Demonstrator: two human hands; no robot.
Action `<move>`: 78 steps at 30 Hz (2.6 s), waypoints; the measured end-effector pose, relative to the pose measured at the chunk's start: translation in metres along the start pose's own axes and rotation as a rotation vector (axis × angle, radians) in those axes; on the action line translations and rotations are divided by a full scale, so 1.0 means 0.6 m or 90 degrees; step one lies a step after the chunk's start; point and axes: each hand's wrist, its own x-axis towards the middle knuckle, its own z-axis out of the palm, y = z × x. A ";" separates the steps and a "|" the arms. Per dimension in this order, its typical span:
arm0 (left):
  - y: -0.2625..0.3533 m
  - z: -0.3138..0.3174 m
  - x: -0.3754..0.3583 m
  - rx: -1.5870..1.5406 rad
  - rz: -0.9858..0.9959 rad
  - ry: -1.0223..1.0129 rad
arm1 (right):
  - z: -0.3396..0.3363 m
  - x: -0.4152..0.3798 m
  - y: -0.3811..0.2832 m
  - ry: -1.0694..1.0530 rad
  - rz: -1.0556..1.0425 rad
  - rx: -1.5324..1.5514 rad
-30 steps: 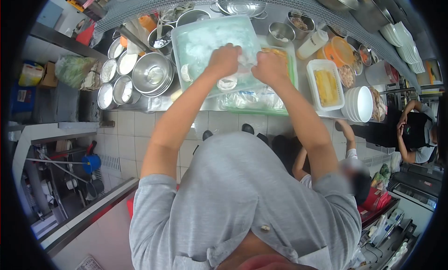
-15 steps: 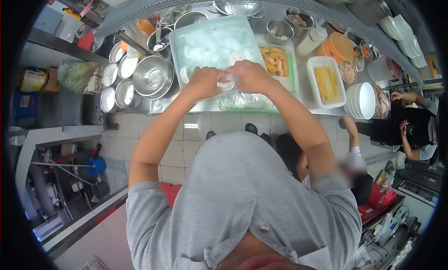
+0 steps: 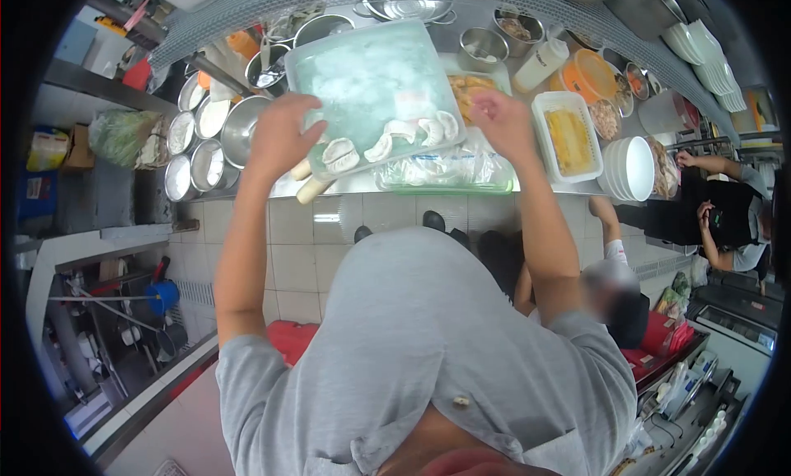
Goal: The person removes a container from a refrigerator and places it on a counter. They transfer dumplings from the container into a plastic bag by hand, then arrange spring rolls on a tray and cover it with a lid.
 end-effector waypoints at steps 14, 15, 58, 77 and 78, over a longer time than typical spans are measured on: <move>-0.094 0.105 -0.104 -0.656 -0.470 -0.187 | 0.062 -0.104 0.026 -0.077 0.316 0.312; -0.086 0.104 -0.102 -0.660 -0.477 -0.185 | 0.065 -0.100 0.024 -0.095 0.324 0.300; -0.065 0.086 -0.054 -0.500 -0.493 -0.144 | 0.134 0.094 0.081 -0.084 0.210 0.214; -0.159 0.084 -0.056 -0.577 -0.438 0.019 | 0.149 0.110 -0.053 -0.056 0.144 0.160; -0.179 0.087 -0.056 -0.547 -0.444 0.030 | 0.160 0.115 -0.056 -0.044 0.141 0.152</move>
